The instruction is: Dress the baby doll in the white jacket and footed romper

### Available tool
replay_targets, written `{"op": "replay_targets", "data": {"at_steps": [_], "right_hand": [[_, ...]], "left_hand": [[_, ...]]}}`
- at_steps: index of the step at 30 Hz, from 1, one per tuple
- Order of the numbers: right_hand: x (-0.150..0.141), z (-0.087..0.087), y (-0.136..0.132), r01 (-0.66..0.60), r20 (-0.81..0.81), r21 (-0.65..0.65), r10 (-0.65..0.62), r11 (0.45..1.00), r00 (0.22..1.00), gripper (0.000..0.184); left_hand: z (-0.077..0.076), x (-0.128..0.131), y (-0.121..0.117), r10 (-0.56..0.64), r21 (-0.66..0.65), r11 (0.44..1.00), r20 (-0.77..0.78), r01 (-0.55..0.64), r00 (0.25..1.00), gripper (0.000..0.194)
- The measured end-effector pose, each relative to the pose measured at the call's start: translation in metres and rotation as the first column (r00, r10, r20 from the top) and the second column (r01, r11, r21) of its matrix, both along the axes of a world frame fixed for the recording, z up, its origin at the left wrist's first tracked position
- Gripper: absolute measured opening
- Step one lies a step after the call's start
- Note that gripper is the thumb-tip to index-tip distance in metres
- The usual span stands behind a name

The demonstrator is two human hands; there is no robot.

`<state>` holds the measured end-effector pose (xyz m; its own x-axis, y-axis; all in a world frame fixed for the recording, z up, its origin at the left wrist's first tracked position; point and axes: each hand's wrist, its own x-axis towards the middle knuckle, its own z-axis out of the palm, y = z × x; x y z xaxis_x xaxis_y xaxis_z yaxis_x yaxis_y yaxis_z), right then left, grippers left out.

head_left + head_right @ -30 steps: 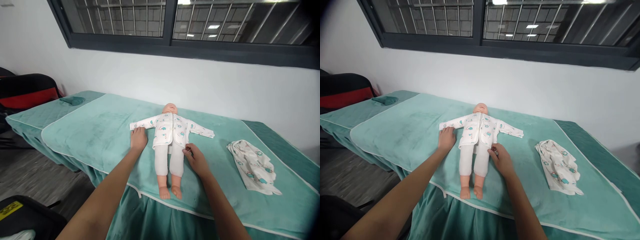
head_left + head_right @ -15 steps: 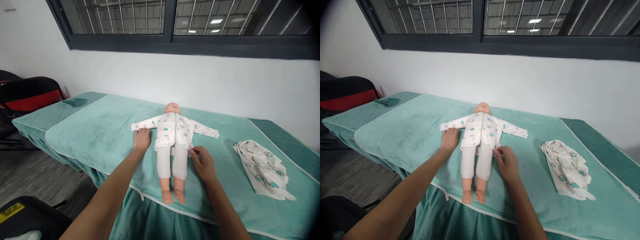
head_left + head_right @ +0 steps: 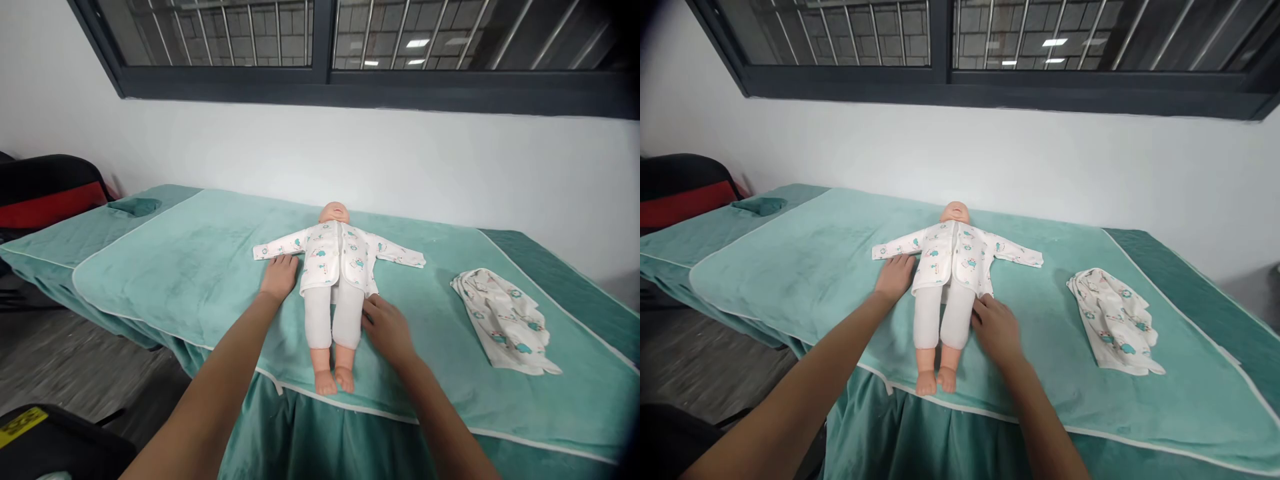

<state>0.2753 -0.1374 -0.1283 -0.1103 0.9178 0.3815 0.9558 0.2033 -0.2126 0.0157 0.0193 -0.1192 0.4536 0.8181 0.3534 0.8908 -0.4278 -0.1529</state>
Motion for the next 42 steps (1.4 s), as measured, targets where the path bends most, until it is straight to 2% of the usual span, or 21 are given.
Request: {"op": "replay_targets", "data": {"at_steps": [6,12,14,16,18,19,20,23,26,28,30,34,38,42], "right_hand": [[-0.009,0.001,0.007,0.039,-0.081,0.048,-0.035,0.998,0.996,0.020],[-0.011,-0.002,-0.008,0.034,-0.243,0.014,-0.030,0.999,0.970,0.021],[-0.010,-0.001,-0.011,0.003,-0.359,-0.011,-0.006,1.000,0.933,0.021],[-0.004,0.003,-0.009,0.009,-0.557,-0.004,-0.010,1.000,0.831,0.021],[0.010,0.008,0.002,0.127,-0.724,0.013,-0.078,0.992,0.685,0.023],[0.019,0.010,0.011,0.215,-0.763,0.005,-0.135,0.977,0.632,0.025],[0.028,0.013,0.022,0.299,-0.765,-0.013,-0.203,0.954,0.612,0.027],[0.054,0.020,0.062,0.406,-0.616,-0.106,-0.380,0.908,0.690,0.039],[0.062,0.023,0.097,0.315,-0.548,-0.218,-0.383,0.924,0.744,0.053],[0.058,0.024,0.112,0.230,-0.553,-0.276,-0.350,0.933,0.756,0.057],[0.053,0.025,0.117,0.162,-0.561,-0.333,-0.333,0.929,0.758,0.059],[0.050,0.028,0.110,-0.010,-0.631,-0.426,-0.290,0.904,0.720,0.063],[0.052,0.029,0.105,-0.072,-0.707,-0.373,-0.233,0.925,0.668,0.060],[0.042,0.022,0.108,0.017,-0.732,-0.252,-0.202,0.968,0.651,0.051]], "left_hand": [[0.001,0.001,0.000,0.030,-0.016,0.999,-0.007,-0.030,1.000,0.026],[0.003,0.002,-0.002,0.061,-0.024,0.998,-0.010,-0.061,0.998,0.027],[0.004,0.002,-0.002,0.067,-0.024,0.997,-0.013,-0.067,0.998,0.027],[0.004,0.001,-0.002,0.067,-0.023,0.997,-0.016,-0.067,0.998,0.026],[0.003,0.001,-0.001,0.065,-0.023,0.998,-0.019,-0.066,0.998,0.026],[0.003,0.001,-0.001,0.066,-0.022,0.998,-0.020,-0.067,0.998,0.027],[0.002,0.001,0.000,0.068,-0.022,0.997,-0.021,-0.068,0.997,0.027],[0.002,0.001,0.003,0.057,-0.025,0.998,-0.031,-0.057,0.998,0.028],[0.003,0.002,0.006,0.011,-0.035,0.999,-0.052,-0.012,0.999,0.028],[0.004,0.002,0.008,-0.008,-0.037,0.999,-0.059,0.005,0.998,0.028],[0.004,0.002,0.009,-0.010,-0.032,0.999,-0.061,0.008,0.998,0.029],[0.003,0.002,0.009,-0.027,-0.018,0.999,-0.071,0.026,0.997,0.038],[0.005,0.006,0.009,-0.074,-0.027,0.997,-0.091,0.071,0.993,0.046],[0.009,0.010,0.011,-0.116,-0.057,0.992,-0.112,0.110,0.987,0.046]]}}
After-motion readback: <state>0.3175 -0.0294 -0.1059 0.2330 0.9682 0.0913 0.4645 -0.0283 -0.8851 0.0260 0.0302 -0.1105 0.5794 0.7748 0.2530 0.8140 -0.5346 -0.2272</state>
